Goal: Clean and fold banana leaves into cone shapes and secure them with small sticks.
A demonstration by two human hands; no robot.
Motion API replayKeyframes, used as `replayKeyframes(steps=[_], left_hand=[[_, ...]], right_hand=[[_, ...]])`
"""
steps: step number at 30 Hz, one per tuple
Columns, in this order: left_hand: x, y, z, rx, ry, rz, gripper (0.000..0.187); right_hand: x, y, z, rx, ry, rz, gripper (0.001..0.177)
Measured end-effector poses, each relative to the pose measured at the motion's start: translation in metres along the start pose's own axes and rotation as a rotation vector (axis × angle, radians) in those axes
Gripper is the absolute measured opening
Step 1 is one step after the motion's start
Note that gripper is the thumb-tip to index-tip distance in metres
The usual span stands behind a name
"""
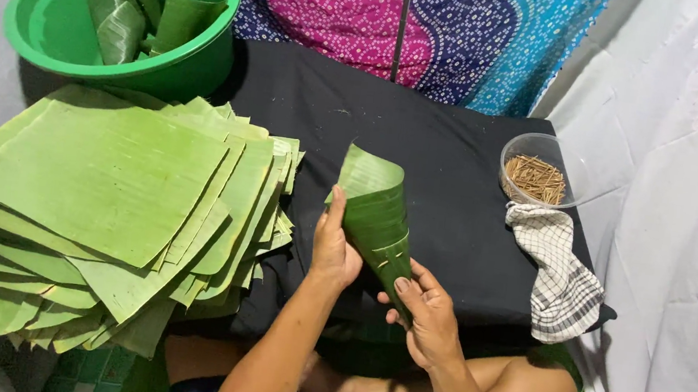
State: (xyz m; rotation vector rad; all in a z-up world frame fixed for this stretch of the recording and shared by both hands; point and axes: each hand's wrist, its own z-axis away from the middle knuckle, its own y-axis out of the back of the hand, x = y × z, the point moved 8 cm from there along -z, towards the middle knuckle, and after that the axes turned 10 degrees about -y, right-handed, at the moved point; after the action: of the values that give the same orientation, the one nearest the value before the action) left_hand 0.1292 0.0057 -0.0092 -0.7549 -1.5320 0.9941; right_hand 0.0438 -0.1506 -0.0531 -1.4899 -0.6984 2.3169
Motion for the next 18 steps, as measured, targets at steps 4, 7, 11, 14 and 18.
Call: replayKeyframes(steps=[4, 7, 11, 14, 18], left_hand=[[0.010, -0.012, 0.001, 0.044, -0.054, 0.005, 0.057], [0.005, 0.002, -0.003, 0.020, -0.084, -0.089, 0.058], [0.017, 0.020, -0.015, 0.069, -0.151, -0.164, 0.068], [0.016, 0.018, 0.004, 0.065, -0.219, -0.274, 0.081], [0.001, -0.017, 0.053, -0.066, -0.244, -0.682, 0.104]], right_hand=[[0.001, -0.001, -0.002, -0.016, 0.007, -0.027, 0.049], [0.001, -0.004, -0.002, -0.009, 0.010, -0.051, 0.049], [-0.002, -0.005, 0.004, 0.015, 0.023, -0.024, 0.048], [-0.005, -0.005, 0.005, 0.072, 0.088, 0.024, 0.050], [-0.010, -0.005, 0.008, 0.208, 0.432, 0.344, 0.052]])
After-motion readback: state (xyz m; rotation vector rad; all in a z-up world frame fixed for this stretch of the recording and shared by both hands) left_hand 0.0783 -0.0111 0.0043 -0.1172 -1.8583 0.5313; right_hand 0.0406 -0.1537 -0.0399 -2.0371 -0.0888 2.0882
